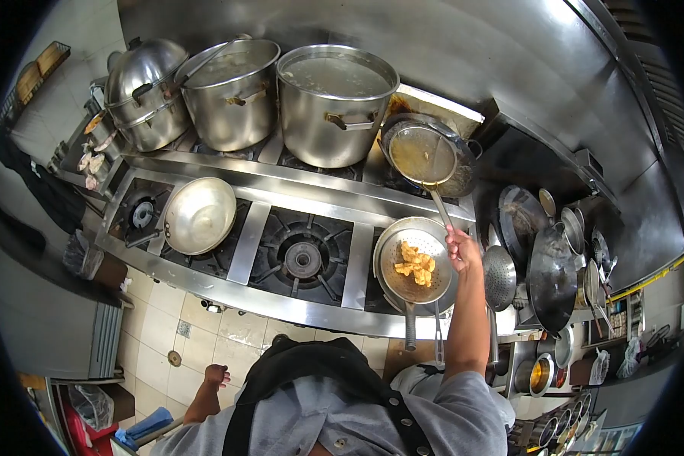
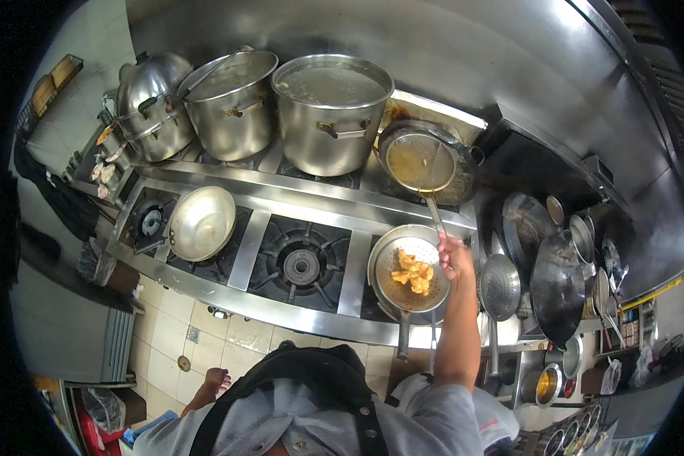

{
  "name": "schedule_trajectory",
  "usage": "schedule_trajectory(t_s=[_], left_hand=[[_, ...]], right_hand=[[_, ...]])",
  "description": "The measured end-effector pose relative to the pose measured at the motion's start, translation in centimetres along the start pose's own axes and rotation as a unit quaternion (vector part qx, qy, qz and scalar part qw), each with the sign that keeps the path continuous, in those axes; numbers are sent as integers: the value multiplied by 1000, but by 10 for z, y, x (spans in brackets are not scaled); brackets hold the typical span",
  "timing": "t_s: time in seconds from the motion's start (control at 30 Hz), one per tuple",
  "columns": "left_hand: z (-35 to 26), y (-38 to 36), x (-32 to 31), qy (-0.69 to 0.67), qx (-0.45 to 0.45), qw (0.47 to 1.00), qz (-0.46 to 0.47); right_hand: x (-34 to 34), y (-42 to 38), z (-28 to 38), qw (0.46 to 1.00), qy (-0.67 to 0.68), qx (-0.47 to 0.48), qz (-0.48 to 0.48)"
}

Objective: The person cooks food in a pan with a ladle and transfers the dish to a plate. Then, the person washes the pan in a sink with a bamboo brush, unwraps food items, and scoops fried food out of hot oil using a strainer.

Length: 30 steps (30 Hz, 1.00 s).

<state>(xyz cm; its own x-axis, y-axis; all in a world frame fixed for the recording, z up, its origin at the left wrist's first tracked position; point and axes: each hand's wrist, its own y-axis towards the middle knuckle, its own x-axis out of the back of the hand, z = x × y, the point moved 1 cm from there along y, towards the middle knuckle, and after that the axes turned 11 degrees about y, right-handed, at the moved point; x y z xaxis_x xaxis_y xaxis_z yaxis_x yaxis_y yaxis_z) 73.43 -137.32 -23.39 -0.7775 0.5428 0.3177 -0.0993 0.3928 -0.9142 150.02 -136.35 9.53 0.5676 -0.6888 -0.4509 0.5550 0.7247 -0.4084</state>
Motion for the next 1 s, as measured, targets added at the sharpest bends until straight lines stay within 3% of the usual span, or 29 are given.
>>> schedule_trajectory(t_s=[0.27, 0.53, 0.63, 1.0], left_hand=[[-14, 4, 3, 5, -14, 1000, -2], [-41, 1, -7, -3, -62, 998, 17], [-51, -5, -13, 11, -42, 999, 8], [-38, -47, -51, 30, -38, 998, -29]], right_hand=[[10, -20, 13, 995, -72, 56, -46], [25, -39, 64, 979, -107, 149, -93], [43, -41, 88, 966, -145, 173, -127], [134, 13, 108, 974, -89, 142, -155]])
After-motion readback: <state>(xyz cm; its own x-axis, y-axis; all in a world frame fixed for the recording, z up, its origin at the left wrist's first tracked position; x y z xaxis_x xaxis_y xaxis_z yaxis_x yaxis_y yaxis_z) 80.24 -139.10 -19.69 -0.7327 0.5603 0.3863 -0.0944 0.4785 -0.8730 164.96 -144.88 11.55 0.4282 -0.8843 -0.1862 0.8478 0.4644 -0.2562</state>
